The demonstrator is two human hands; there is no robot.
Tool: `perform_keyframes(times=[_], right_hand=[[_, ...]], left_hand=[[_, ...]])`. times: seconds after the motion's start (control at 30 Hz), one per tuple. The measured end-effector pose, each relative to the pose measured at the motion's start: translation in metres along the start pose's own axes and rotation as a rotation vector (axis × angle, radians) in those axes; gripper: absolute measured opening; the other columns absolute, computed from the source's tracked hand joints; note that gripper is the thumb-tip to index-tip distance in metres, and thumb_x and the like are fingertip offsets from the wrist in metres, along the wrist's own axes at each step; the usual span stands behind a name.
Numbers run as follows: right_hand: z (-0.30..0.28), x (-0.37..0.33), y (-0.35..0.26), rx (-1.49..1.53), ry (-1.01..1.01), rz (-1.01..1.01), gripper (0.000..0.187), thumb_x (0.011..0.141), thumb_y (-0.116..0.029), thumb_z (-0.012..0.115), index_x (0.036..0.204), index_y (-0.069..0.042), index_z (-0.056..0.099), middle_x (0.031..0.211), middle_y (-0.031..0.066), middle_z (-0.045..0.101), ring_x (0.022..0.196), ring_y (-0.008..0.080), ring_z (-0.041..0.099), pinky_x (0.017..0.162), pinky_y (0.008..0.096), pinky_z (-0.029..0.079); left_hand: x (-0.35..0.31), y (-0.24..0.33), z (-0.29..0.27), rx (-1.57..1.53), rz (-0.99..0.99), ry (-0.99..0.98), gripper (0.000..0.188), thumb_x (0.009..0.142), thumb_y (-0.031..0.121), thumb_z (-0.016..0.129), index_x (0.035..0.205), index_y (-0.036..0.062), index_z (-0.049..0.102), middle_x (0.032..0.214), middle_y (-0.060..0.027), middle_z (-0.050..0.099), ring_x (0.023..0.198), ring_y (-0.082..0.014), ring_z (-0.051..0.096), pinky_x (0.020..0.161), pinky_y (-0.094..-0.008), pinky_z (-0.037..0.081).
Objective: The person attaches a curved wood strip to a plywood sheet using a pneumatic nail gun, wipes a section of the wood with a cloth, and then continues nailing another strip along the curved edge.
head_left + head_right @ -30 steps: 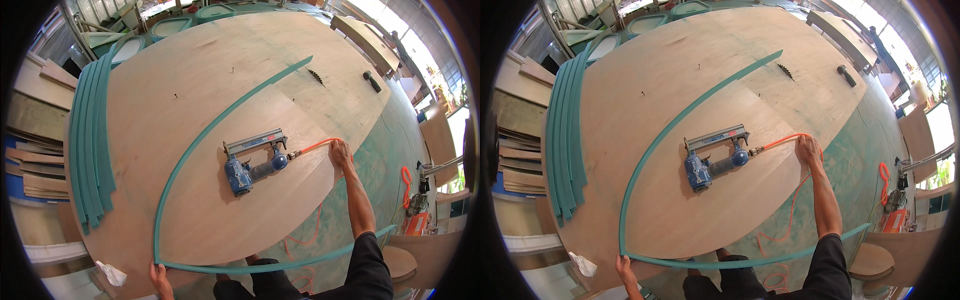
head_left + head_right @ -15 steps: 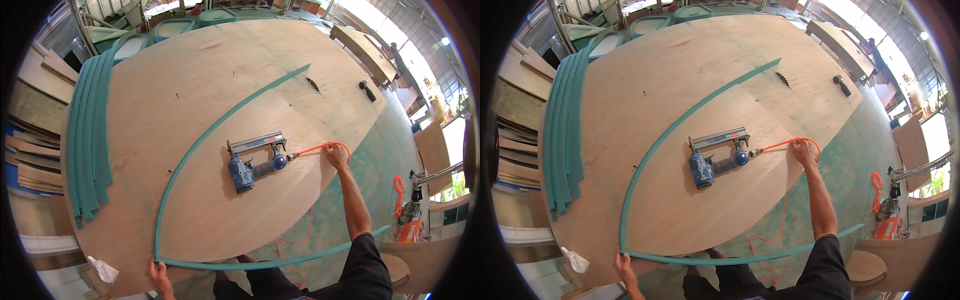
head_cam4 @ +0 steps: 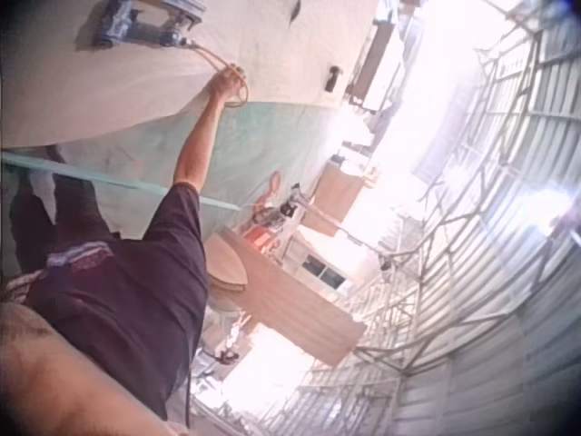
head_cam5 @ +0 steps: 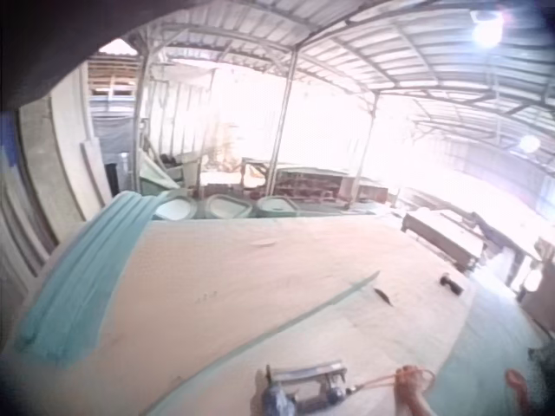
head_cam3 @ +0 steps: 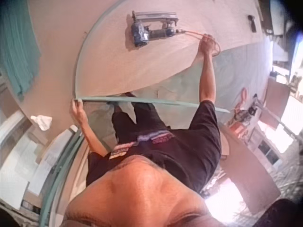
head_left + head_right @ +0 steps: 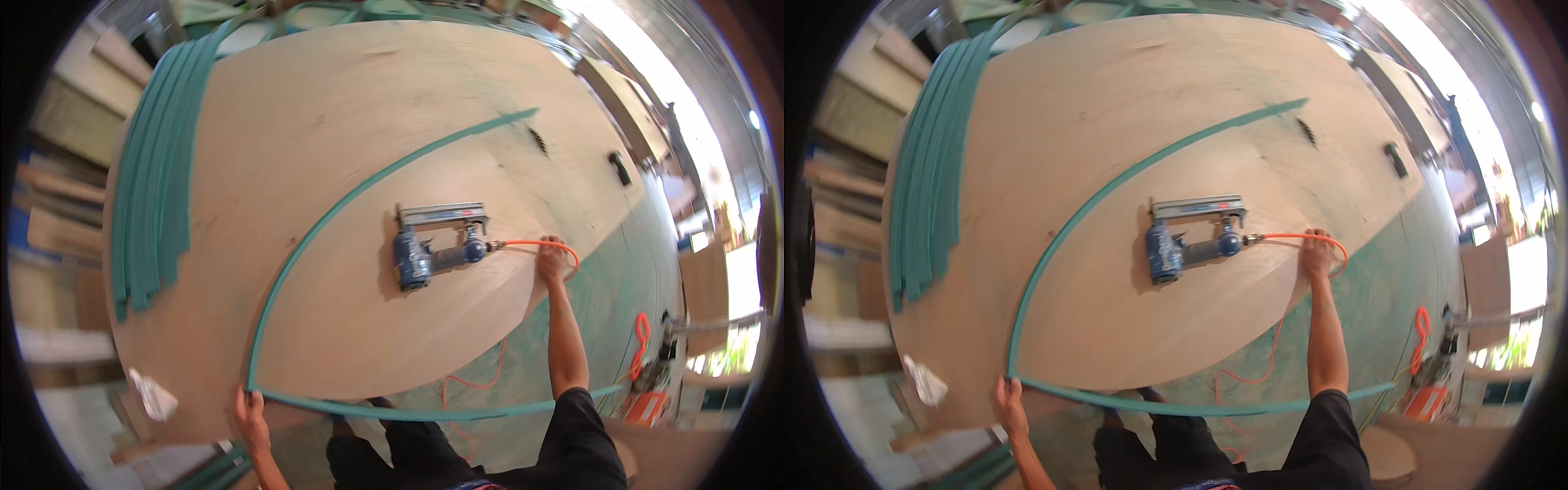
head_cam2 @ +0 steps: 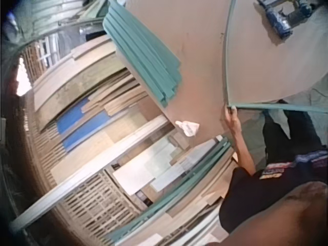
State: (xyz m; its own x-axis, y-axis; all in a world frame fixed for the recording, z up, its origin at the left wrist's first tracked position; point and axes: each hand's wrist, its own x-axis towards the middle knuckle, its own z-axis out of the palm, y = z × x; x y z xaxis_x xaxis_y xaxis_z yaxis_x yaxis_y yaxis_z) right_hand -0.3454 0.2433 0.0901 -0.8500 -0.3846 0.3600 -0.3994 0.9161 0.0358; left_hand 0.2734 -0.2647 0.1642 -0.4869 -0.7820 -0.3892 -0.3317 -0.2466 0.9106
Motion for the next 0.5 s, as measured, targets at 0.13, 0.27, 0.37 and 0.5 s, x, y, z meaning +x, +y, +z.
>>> perform_keyframes(times=[0.13, 0.27, 0.37, 0.5], right_hand=[[-0.039, -0.001, 0.052, -0.180, -0.345, -0.069, 0.052, 0.106, -0.041, 0.044, 0.141, -0.005, 0.059, 0.145, 0.0200, 0.058, 0.137, 0.0379, 0.051, 0.114, 0.0467, 0.040], [-0.102, -0.075, -0.109, 0.109, -0.460, 0.048, 0.055, 0.100, -0.039, 0.063, 0.134, 0.003, 0.060, 0.138, 0.0270, 0.060, 0.131, 0.0430, 0.055, 0.110, 0.0490, 0.044], [-0.219, -0.144, -0.252, 0.615, -0.747, -0.097, 0.045, 0.089, -0.028, 0.080, 0.124, -0.002, 0.069, 0.117, 0.0214, 0.072, 0.111, 0.0396, 0.069, 0.096, 0.0446, 0.054], [-0.269, -0.211, -0.340, 0.330, -0.905, -0.504, 0.068, 0.082, -0.037, 0.085, 0.138, -0.007, 0.060, 0.128, 0.0148, 0.068, 0.117, 0.0351, 0.066, 0.099, 0.0474, 0.048]], left_hand=[[0.011, -0.006, 0.006, -0.154, 0.066, -0.041, 0.043, 0.103, 0.015, 0.060, 0.141, -0.0048, 0.054, 0.118, -0.0061, 0.065, 0.107, -0.0133, 0.059, 0.095, -0.0289, 0.047], [0.013, 0.000, -0.016, -0.022, 0.089, 0.051, 0.044, 0.103, 0.016, 0.062, 0.139, -0.0064, 0.055, 0.114, -0.0072, 0.069, 0.105, -0.0119, 0.063, 0.093, -0.0280, 0.050], [0.012, -0.002, -0.009, -0.117, 0.058, 0.046, 0.044, 0.103, 0.018, 0.062, 0.139, -0.0062, 0.055, 0.113, -0.0084, 0.069, 0.104, -0.0124, 0.064, 0.092, -0.0290, 0.052], [0.006, -0.002, -0.011, -0.172, 0.008, 0.056, 0.045, 0.103, 0.018, 0.061, 0.140, -0.0062, 0.054, 0.113, -0.0111, 0.070, 0.103, -0.0137, 0.065, 0.089, -0.0298, 0.054]])
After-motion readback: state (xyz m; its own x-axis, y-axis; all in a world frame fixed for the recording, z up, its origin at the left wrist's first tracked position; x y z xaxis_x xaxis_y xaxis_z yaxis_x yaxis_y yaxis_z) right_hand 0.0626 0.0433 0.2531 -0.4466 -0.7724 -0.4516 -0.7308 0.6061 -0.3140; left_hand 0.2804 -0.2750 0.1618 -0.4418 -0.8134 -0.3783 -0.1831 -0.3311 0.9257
